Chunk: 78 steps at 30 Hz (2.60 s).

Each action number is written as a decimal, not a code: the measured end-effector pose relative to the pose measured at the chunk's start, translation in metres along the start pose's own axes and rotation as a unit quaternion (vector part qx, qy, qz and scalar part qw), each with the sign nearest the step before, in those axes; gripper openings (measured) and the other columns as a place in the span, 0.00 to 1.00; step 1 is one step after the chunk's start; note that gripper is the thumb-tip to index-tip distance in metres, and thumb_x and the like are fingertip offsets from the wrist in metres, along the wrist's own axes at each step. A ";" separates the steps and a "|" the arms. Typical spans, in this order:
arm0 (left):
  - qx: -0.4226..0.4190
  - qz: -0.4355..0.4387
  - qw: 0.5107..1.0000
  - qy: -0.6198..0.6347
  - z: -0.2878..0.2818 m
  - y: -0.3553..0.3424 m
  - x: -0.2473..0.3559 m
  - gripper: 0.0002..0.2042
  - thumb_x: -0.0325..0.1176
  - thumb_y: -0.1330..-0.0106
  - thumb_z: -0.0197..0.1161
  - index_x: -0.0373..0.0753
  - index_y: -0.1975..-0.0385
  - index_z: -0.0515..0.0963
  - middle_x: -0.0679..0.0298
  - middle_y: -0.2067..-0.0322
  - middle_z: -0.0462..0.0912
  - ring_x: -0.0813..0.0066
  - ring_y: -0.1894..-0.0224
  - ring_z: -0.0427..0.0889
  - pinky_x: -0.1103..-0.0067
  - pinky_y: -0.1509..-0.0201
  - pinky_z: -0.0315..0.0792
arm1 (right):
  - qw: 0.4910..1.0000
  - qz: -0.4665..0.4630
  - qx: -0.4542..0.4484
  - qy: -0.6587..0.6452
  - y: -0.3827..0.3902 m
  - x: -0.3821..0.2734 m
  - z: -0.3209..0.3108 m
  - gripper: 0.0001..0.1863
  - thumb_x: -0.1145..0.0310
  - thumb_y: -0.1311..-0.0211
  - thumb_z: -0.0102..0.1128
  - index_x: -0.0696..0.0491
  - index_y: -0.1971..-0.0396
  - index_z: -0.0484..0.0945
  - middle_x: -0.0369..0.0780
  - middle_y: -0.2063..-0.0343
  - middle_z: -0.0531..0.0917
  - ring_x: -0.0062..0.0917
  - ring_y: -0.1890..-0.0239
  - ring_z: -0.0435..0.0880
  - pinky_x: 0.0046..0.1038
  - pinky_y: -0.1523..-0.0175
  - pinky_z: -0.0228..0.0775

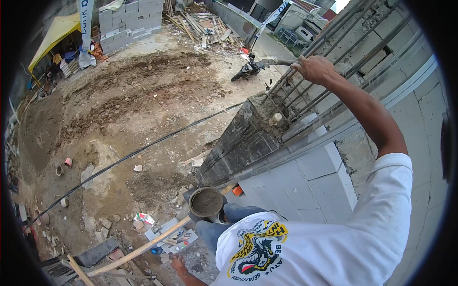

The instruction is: The person pours wet concrete from a bucket into a column form, taps the formwork with a hammer, and applies additional cement mixture to the structure using a trowel.

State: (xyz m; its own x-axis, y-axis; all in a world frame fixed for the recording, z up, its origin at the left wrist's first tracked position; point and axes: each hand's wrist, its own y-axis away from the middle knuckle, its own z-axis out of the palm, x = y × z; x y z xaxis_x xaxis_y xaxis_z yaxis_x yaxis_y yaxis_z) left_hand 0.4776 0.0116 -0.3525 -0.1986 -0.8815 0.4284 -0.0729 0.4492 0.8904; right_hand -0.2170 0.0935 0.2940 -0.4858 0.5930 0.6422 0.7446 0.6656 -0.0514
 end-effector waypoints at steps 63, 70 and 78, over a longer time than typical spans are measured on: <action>-0.043 0.041 0.998 -0.029 0.048 -0.017 0.028 0.17 0.47 0.36 0.49 0.44 0.55 0.71 0.68 0.54 0.76 0.68 0.55 0.77 0.69 0.62 0.68 | 0.994 -0.110 -0.002 0.002 0.018 -0.006 0.008 0.28 0.41 0.36 0.37 0.52 0.65 0.75 0.43 0.80 0.80 0.38 0.74 0.81 0.39 0.72 0.71; -0.043 -0.020 0.997 -0.066 0.062 0.006 0.054 0.12 0.40 0.35 0.49 0.45 0.55 0.71 0.66 0.58 0.77 0.66 0.58 0.78 0.71 0.68 0.70 | 0.992 0.013 -0.115 0.050 0.014 -0.008 0.007 0.28 0.41 0.36 0.37 0.51 0.65 0.75 0.43 0.81 0.79 0.39 0.75 0.80 0.40 0.71 0.70; -0.047 -0.033 0.996 -0.065 0.055 -0.015 0.027 0.11 0.40 0.35 0.49 0.44 0.57 0.71 0.67 0.65 0.76 0.65 0.61 0.78 0.71 0.67 0.70 | 0.993 0.008 -0.095 0.069 -0.002 0.018 0.016 0.29 0.41 0.37 0.38 0.53 0.61 0.73 0.43 0.80 0.80 0.38 0.73 0.81 0.40 0.69 0.71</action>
State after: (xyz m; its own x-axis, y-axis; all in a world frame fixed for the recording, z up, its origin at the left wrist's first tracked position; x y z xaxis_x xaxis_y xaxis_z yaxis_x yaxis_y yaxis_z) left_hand 0.4201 -0.0110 -0.3631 -0.3226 -0.8795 0.3497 0.0004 0.3694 0.9293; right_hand -0.2343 0.1104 0.2930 -0.4160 0.5264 0.7415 0.8307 0.5518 0.0743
